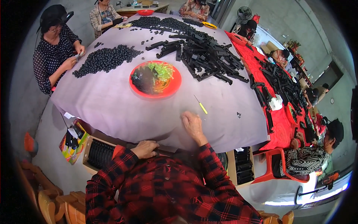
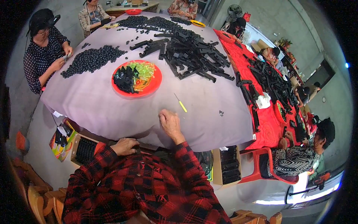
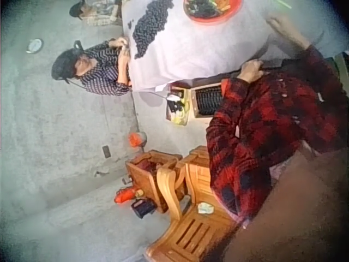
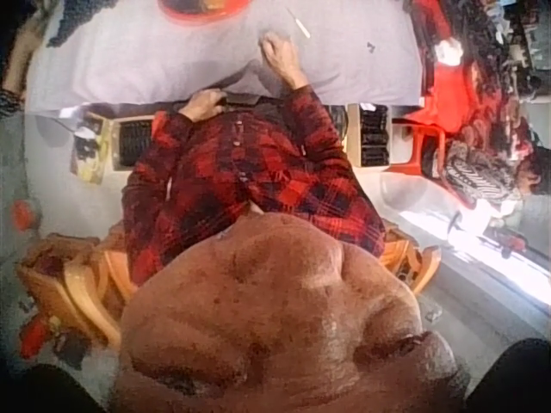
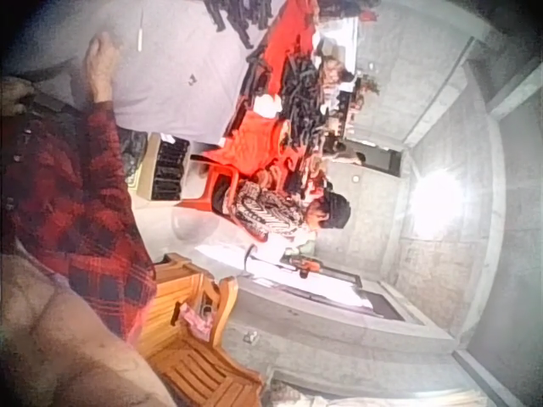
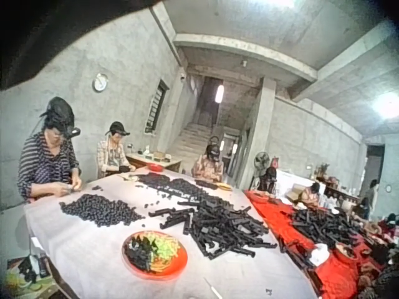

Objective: The person assembles small plastic and metal components by inserting pins and springs into an assembly housing, then snapping the pieces together. The person uses a small poker tool to aid in the assembly.

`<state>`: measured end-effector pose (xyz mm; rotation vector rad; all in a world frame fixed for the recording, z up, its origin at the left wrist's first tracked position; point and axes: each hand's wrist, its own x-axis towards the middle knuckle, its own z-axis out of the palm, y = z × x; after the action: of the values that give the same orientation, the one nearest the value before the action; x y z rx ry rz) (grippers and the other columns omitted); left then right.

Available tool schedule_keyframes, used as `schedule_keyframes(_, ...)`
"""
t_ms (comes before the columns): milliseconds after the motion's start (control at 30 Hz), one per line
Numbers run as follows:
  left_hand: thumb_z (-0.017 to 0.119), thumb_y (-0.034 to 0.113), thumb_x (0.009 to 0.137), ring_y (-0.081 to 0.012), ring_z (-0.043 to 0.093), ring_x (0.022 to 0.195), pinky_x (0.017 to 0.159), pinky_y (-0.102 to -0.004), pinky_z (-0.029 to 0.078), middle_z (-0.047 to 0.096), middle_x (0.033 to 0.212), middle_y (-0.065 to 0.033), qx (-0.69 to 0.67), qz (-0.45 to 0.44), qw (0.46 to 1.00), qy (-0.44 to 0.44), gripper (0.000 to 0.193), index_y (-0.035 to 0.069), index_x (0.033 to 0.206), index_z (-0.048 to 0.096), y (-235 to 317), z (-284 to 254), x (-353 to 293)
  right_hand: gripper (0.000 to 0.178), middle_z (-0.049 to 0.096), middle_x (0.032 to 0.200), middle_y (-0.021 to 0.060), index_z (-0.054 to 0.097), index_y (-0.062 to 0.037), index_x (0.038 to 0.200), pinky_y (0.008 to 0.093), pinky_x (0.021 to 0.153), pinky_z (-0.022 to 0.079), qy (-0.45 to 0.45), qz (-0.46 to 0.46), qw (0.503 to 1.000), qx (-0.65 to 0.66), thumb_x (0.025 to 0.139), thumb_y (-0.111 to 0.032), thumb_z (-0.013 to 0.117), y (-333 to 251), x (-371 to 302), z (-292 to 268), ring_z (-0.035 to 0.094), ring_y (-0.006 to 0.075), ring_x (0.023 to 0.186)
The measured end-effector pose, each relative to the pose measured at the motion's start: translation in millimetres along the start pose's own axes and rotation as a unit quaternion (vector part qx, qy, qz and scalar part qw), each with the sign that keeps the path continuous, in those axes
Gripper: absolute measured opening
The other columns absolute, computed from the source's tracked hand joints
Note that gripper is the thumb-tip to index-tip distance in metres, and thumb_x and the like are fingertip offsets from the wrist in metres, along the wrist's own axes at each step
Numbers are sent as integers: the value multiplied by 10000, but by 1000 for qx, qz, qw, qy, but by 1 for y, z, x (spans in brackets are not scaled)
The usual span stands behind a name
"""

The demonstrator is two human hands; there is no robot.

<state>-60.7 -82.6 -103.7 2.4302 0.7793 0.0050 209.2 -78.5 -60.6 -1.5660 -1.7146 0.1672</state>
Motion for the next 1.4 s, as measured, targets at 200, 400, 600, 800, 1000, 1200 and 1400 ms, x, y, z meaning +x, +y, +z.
schedule_keyframes(200,617,184,793,-379,573,1129,957,-476,466,614,1169,-175,-8,-6,1000,-14,428,25,1191,622,-2,1,2,83,636,802,124,611,-89,886,448,768,447,2,-7,1000,-5,897,-152,559,-2,0,0,611,336,812)
schedule_keyframes(400,618,180,795,-379,570,1136,960,-472,465,616,1170,-173,-10,-15,1000,-25,432,27,1198,622,2,-3,2,88,635,799,126,612,-91,882,448,760,440,3,-12,1000,-6,904,-155,555,0,1,0,611,335,811)
schedule_keyframes(600,618,178,796,-374,572,1137,955,-474,468,619,1165,-170,-11,-17,999,-30,430,26,1197,623,2,-2,2,96,633,797,132,611,-91,885,451,764,438,3,-7,1000,-2,913,-165,556,1,0,2,608,342,806)
schedule_keyframes(800,620,181,793,-379,581,1117,939,-474,476,621,1151,-170,-8,-5,1000,-18,429,24,1192,625,-1,1,2,93,634,805,134,615,-89,896,449,763,441,8,-18,1000,-7,909,-163,561,1,0,2,608,344,813)
schedule_keyframes(1000,626,186,793,-379,586,1098,925,-478,480,621,1118,-168,-10,3,1000,-11,419,20,1178,623,-3,2,2,84,636,819,130,618,-88,901,445,767,443,8,-21,1000,-6,901,-153,564,3,0,2,608,340,825)
schedule_keyframes(1200,628,188,797,-381,587,1087,918,-486,479,618,1105,-168,-4,0,1000,-11,416,26,1180,624,-4,4,3,80,638,830,124,616,-85,896,442,766,440,2,-19,1000,5,895,-146,564,2,1,2,610,337,829)
schedule_keyframes(1400,629,189,798,-376,586,1099,923,-486,480,617,1122,-161,-6,-3,1000,-12,412,34,1180,624,-2,2,3,87,625,795,123,615,-85,884,440,758,436,11,-23,1000,-11,899,-147,556,2,1,2,603,332,808)
